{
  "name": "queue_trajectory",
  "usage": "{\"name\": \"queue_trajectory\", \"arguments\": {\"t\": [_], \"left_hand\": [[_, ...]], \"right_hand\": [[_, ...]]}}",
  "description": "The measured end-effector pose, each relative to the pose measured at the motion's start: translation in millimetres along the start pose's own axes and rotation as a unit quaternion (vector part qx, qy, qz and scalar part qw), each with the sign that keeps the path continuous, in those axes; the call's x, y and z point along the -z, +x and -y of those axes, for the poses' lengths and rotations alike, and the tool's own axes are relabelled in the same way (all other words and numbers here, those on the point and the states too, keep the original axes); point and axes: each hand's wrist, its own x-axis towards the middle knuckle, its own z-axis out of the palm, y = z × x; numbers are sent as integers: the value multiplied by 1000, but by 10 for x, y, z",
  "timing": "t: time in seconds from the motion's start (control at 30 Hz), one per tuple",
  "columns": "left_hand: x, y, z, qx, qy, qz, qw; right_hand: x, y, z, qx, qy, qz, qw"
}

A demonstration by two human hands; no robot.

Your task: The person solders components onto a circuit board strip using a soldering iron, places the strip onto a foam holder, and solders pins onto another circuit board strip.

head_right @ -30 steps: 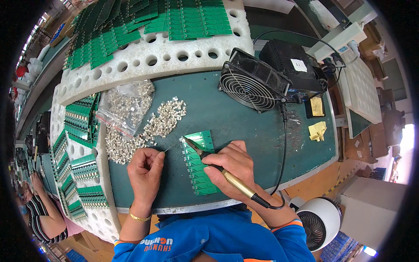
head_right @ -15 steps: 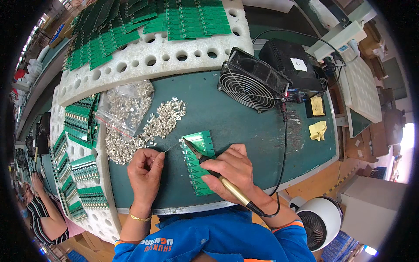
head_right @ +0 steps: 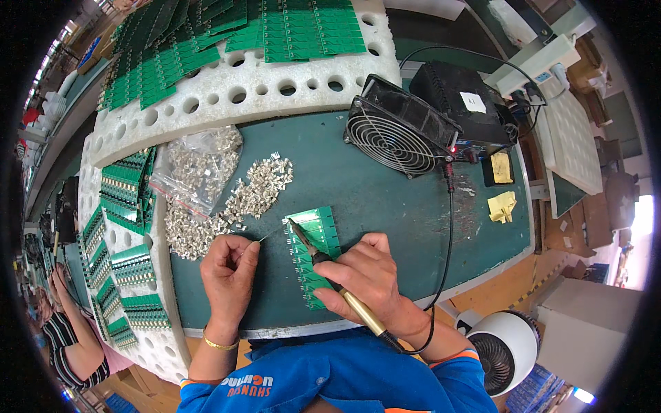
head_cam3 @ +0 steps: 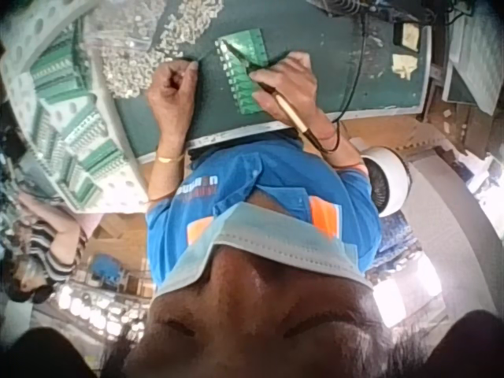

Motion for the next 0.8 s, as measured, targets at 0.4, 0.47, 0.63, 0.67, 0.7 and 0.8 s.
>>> {"name": "queue_trajectory", "arguments": {"t": [0.4, 0.47, 0.63, 0.67, 0.7, 0.8], "left_hand": [[2, -1, -1, 4, -10, 2, 1000], [-2, -1, 3, 9, -14, 1, 1000], [-2, 3, -3, -3, -12, 6, 1000], [-1, 6, -6, -3, -13, 7, 1000], [0, 9, -9, -6, -7, 8, 1000], [15, 9, -50, 3, 4, 17, 1000]], "right_hand": [[3, -11, -5, 9, -11, 7, 1000], [-6, -20, -12, 9, -11, 5, 1000], [-7, -13, -1, 16, -23, 7, 1000], [-7, -16, 8, 18, -31, 10, 999], [-6, -19, 16, 21, -38, 13, 999], [-1, -27, 26, 15, -32, 9, 999]]}}
